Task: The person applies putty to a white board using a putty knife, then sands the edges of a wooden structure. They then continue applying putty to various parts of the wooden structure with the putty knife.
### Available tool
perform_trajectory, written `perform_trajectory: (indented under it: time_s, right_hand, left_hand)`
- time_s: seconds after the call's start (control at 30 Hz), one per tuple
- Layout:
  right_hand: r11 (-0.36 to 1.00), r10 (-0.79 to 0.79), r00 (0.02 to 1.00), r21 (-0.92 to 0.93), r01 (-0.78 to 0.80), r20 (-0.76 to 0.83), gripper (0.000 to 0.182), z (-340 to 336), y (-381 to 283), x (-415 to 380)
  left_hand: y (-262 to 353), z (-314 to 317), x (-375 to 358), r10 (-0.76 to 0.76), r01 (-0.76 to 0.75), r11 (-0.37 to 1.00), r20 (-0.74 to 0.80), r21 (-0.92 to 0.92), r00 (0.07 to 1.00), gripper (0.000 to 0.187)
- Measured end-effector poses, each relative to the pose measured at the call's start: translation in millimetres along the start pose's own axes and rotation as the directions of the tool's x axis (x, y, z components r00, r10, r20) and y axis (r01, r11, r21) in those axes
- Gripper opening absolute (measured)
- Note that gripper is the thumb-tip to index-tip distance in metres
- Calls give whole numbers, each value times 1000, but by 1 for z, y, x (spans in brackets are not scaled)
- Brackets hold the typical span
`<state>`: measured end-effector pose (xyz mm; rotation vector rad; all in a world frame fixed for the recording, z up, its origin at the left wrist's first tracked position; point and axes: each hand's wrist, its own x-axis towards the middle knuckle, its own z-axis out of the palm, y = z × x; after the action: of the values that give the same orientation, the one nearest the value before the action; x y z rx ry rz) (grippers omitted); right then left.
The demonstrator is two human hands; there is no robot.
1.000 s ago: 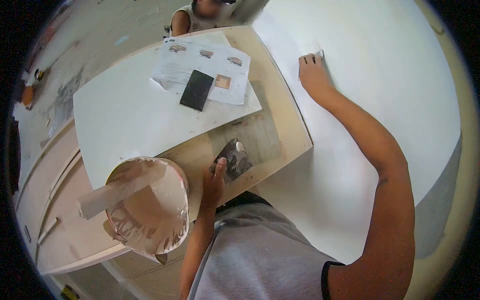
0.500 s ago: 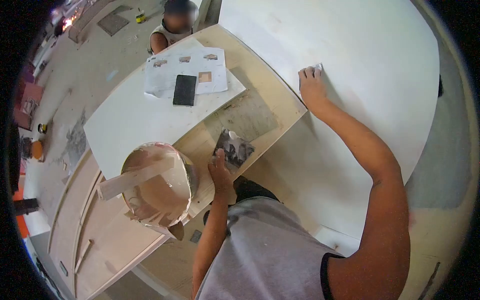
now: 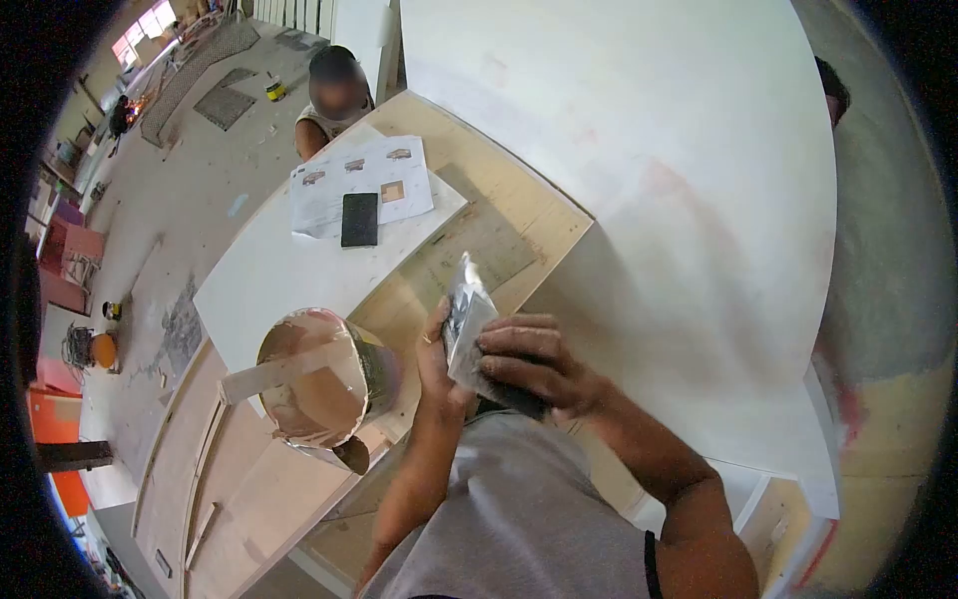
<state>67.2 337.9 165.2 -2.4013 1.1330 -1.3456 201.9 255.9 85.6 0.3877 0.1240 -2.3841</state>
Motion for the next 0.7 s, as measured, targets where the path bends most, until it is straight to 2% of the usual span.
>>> perform_trajectory:
  time_s: [0.03, 0.07, 0.1, 0.13, 0.17, 0.2, 0.23, 0.27, 0.3, 0.33, 0.37, 0.4, 0.43, 0.47, 0.5, 0.53, 0.57, 0.6, 0.63, 0.67, 0.7]
  right_hand:
    - [989, 78, 993, -118, -88, -87, 50, 15, 3, -12]
    - [957, 146, 972, -224, -185, -183, 50, 24, 6, -22]
    - [957, 146, 972, -224, -186, -184, 50, 21, 13, -23]
    - [915, 273, 955, -275, -294, -112, 50, 10, 25, -21]
    - [859, 395, 918, -335, -386, -45, 50, -2, 37, -20]
    - [855, 400, 915, -381, -353, 50, 48, -17, 43, -20]
    - [855, 396, 917, -385, -347, 54, 48, -19, 43, -23]
    - [827, 514, 844, -173, -535, -153, 45, -18, 37, -28]
    - [758, 633, 705, 74, -647, -318, 42, -18, 33, -29]
    - [671, 739, 532, 369, -644, -414, 33, -14, 30, -23]
    - [678, 732, 543, 359, -641, -411, 33, -10, 25, -15]
    - [425, 904, 192, 758, -495, -382, 32, -8, 11, 8]
    - [143, 979, -124, 977, -155, -163, 32, -7, 5, 23]
    - [24, 989, 149, 985, -174, 2, 28, -8, 6, 21]
    - [23, 988, 155, 982, -187, 7, 28, -7, 9, 27]
    - [-153, 962, 200, 976, -158, 183, 29, -4, 12, 33]
    - [-329, 903, 243, 934, -138, 353, 29, -2, 14, 38]
    - [-374, 882, 247, 915, -151, 401, 31, -7, 20, 41]
    - [-381, 878, 240, 908, -172, 414, 31, -15, 26, 46]
    - [-349, 884, 225, 899, -264, 410, 31, -25, 32, 52]
    - [-315, 888, 216, 880, -356, 405, 30, -31, 41, 60]
  left_hand:
    - [1, 3, -1, 1, -1, 1000, 1, 2, 1000, 35]
    - [6, 5, -5, -47, 39, 995, 82, 92, 996, 35]
    - [12, 8, -9, -102, 72, 980, 158, 183, 982, 35]
    - [16, 12, -11, -42, -16, 930, 149, 367, 988, 37]
    - [18, 20, -16, -41, -18, 930, 153, 367, 987, 37]
    - [21, 28, -20, 36, -102, 901, 162, 421, 986, 40]
    - [23, 32, -22, 111, -179, 862, 168, 474, 979, 42]
    - [27, 23, -18, 140, -230, 874, 232, 429, 963, 38]
    - [27, 20, -13, 143, -235, 875, 238, 423, 961, 38]
    - [28, 18, -9, 243, -329, 805, 231, 493, 942, 39]
    - [29, 18, -5, 345, -414, 719, 231, 558, 910, 42]
    - [28, 22, -7, 340, -485, 676, 349, 555, 873, 56]
    - [31, 30, -3, 356, -502, 677, 356, 539, 864, 56]
    - [34, 38, 1, 363, -729, 378, 634, 570, 683, 60]
    - [38, 44, 4, 252, -881, 48, 848, 470, 466, 65]
    - [43, 48, 5, 266, -884, 46, 847, 465, 460, 65]
    - [49, 50, 5, 157, -870, -123, 875, 477, 458, 61]
    - [54, 48, 5, 50, -837, -288, 881, 464, 471, 58]
    - [57, 41, 7, 73, -834, -288, 879, 472, 472, 58]
    - [59, 28, 11, 147, -773, -260, 815, 578, 560, 57]
    - [63, 20, 10, 69, -693, -456, 798, 559, 598, 56]
